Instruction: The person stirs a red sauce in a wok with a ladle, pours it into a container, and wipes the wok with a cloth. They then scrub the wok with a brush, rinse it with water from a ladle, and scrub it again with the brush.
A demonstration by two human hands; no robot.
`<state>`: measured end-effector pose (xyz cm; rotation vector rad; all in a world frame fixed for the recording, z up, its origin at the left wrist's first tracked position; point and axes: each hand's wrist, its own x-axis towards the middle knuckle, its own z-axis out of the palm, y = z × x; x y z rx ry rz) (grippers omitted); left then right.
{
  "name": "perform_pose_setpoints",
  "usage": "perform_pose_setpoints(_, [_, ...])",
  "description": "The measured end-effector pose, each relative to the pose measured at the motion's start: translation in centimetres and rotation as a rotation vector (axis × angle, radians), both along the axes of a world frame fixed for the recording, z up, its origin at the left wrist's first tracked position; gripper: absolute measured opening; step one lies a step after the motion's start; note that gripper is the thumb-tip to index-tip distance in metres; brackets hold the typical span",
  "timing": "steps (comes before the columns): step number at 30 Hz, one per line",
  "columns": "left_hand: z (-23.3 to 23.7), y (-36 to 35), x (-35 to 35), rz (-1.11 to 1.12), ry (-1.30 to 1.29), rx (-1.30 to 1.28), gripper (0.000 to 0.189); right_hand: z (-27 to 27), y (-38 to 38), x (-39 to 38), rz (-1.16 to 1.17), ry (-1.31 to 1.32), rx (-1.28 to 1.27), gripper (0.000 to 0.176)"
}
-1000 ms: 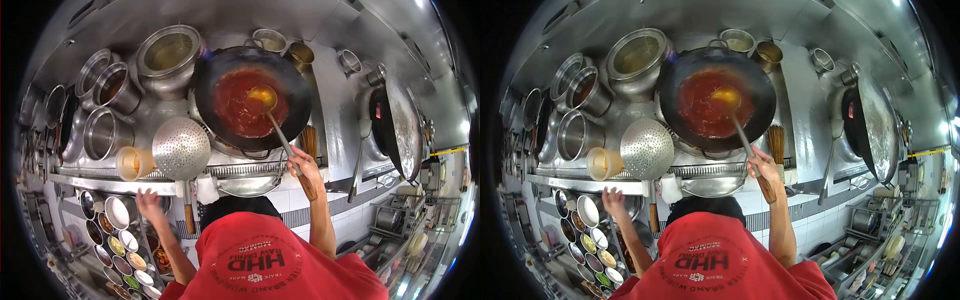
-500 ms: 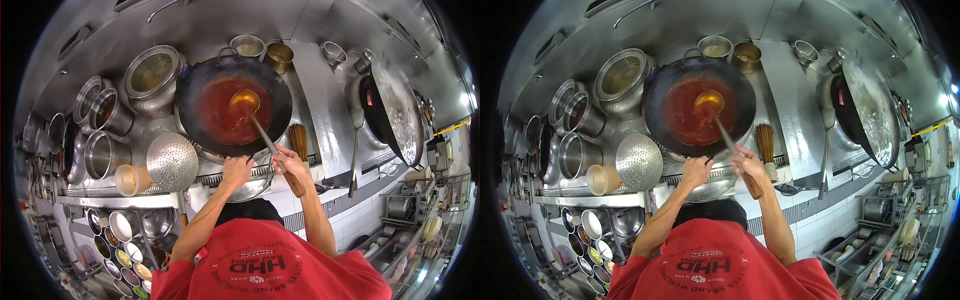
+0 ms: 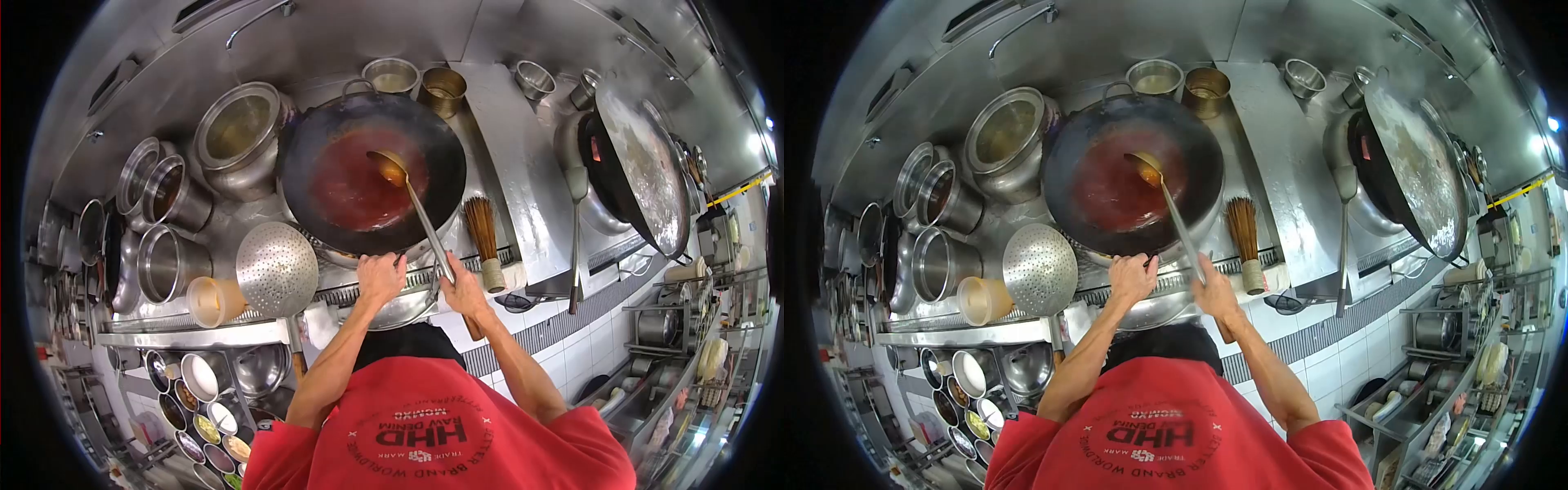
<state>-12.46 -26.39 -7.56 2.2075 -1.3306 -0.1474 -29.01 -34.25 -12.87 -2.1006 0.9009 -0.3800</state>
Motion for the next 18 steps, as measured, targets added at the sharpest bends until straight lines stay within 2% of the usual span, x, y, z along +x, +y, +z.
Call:
perform_pose_setpoints(2, [0.2, 0.1, 0.0, 0.006, -0.004, -0.014, 0.033, 0.8, -0.6, 1.0, -0.011, 0.032, 0.02, 0.051])
perform_pose_setpoints(4, [0.1, 0.2, -0.1, 0.002, 0.016, -0.012, 0.032, 1.5, -1.5, 2.8, 0.012, -0.128, -0.045, 0.049])
perform_pose_setpoints(7, [0.5, 0.3, -0.1, 0.01, 0.022, -0.039, 0.031, 2.2, -3.4, 6.7, 0.023, -0.164, -0.05, 0.047])
perform_pose_setpoints(9, [0.9, 0.3, -0.2, 0.008, 0.02, -0.038, 0.03, 3.8, -3.8, 8.4, -0.044, 0.016, 0.555, 0.041])
perform_pose_setpoints(10, [1.0, 0.3, -0.2, 0.012, 0.018, -0.036, 0.03, 4.2, -3.5, 9.1, -0.048, 0.014, 0.553, 0.041])
perform_pose_setpoints(12, [0.2, 0.3, -0.1, 0.012, 0.026, -0.025, 0.03, 3.4, -3.2, 9.9, -0.1, -0.072, 0.942, 0.032])
perform_pose_setpoints(14, [0.5, 0.4, -0.2, 0.017, 0.039, -0.01, 0.03, 3.7, -2.5, 8.9, -0.074, -0.1, 1.037, 0.025])
perform_pose_setpoints(16, [0.1, 0.4, -0.2, 0.022, 0.027, -0.022, 0.031, 3.1, -1.9, 6.8, -0.233, -0.149, 1.233, 0.033])
perform_pose_setpoints(17, [0.3, 0.4, -0.1, 0.018, 0.028, -0.022, 0.031, 3.2, -2.1, 5.4, -0.237, -0.15, 1.231, 0.033])
perform_pose_setpoints(18, [-0.2, 0.4, -0.1, 0.014, 0.027, -0.023, 0.032, 3.5, -2.5, 4.0, -0.195, -0.164, 1.211, 0.044])
